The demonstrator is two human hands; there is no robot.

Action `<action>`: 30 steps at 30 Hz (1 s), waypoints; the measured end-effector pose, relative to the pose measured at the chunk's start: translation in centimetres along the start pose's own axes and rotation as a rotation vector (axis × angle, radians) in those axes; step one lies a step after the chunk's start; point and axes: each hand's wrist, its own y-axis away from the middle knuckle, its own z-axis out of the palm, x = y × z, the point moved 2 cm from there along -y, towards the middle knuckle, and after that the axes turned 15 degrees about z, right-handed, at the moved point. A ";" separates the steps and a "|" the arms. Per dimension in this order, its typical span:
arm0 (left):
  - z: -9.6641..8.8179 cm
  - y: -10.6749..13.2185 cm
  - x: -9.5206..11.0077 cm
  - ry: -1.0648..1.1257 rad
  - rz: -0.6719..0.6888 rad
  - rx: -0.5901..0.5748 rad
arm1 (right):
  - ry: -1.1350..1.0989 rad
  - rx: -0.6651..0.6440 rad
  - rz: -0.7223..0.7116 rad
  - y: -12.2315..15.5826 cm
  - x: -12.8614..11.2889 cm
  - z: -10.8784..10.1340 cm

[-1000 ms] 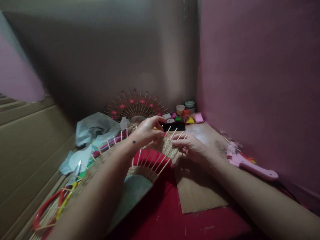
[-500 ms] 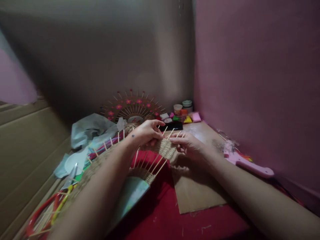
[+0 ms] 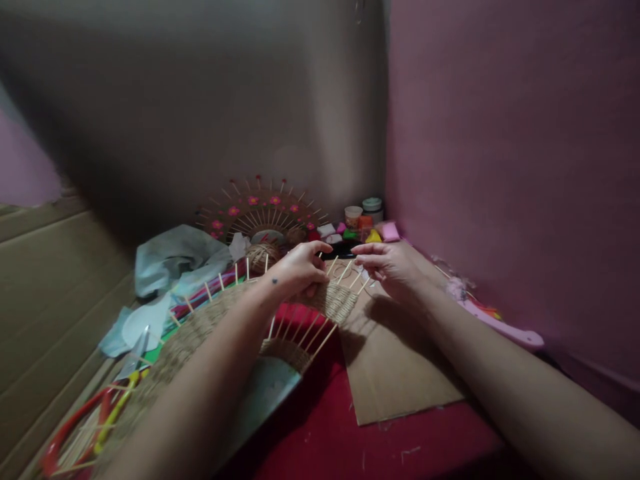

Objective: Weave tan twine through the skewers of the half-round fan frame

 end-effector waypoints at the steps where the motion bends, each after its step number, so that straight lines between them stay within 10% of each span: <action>1: 0.1 0.0 0.0 0.002 0.002 -0.006 | -0.007 0.010 0.000 -0.1 0.1 -0.1; 15: 0.7 0.3 0.6 -0.008 -0.020 0.038 | 0.157 0.080 -0.161 1.4 -1.5 0.7; 30: -0.5 0.7 0.8 0.003 -0.028 0.049 | 0.138 -0.008 0.313 -0.3 0.4 -0.8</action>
